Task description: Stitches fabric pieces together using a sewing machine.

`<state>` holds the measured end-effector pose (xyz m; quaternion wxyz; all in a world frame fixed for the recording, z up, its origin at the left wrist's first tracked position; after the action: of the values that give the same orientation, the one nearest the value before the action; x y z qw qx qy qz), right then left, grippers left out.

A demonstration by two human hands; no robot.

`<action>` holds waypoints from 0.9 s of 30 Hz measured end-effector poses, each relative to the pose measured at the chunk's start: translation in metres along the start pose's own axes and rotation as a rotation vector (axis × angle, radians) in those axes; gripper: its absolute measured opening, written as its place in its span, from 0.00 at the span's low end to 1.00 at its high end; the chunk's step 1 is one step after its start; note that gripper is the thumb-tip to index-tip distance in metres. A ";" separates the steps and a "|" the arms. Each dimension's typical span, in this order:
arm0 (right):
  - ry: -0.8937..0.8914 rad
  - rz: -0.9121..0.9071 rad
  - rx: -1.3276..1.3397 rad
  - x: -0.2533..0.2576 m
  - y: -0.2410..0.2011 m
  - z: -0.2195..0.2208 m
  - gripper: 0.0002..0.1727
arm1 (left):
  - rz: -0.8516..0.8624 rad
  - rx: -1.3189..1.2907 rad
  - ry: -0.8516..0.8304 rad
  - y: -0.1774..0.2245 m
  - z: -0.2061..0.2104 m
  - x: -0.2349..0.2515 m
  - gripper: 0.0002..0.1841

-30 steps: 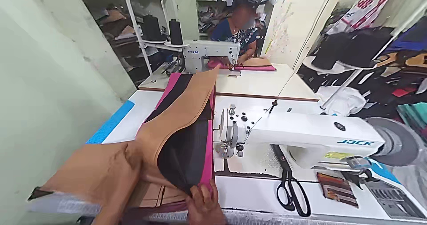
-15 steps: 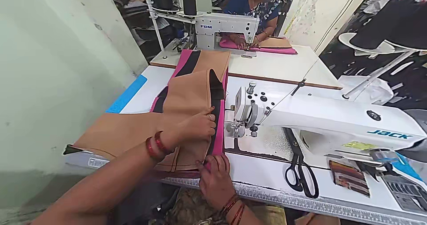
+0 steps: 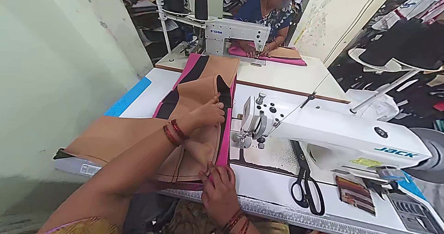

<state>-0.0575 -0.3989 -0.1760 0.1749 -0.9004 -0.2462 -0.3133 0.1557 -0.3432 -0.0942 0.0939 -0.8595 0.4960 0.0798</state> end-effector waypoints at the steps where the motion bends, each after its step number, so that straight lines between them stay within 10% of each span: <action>1: 0.003 0.002 0.011 0.000 0.000 0.000 0.18 | -0.007 0.004 -0.045 0.001 -0.001 0.005 0.10; 17: -0.108 -0.065 0.298 -0.003 -0.016 -0.015 0.15 | 0.087 0.012 -0.330 0.051 -0.008 0.004 0.14; 21: -0.169 -0.055 0.558 -0.002 -0.029 -0.026 0.15 | 0.189 -0.145 -0.221 0.074 0.003 -0.025 0.11; 27: -0.096 -0.018 0.131 0.006 -0.012 -0.008 0.27 | 0.435 -0.228 -0.002 0.068 0.026 -0.029 0.07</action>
<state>-0.0637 -0.3907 -0.1646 0.2186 -0.8988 -0.2824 -0.2543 0.0815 -0.3463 -0.1185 -0.0227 -0.7376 0.6569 0.1544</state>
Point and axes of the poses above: each hand's wrist, its own x-axis towards the middle knuckle, its own z-axis out of the palm, y = z × x, the point moved 6 cm from there along x, towards the middle knuckle, and after that the axes turned 1 degree about z, right-handed, at the moved point
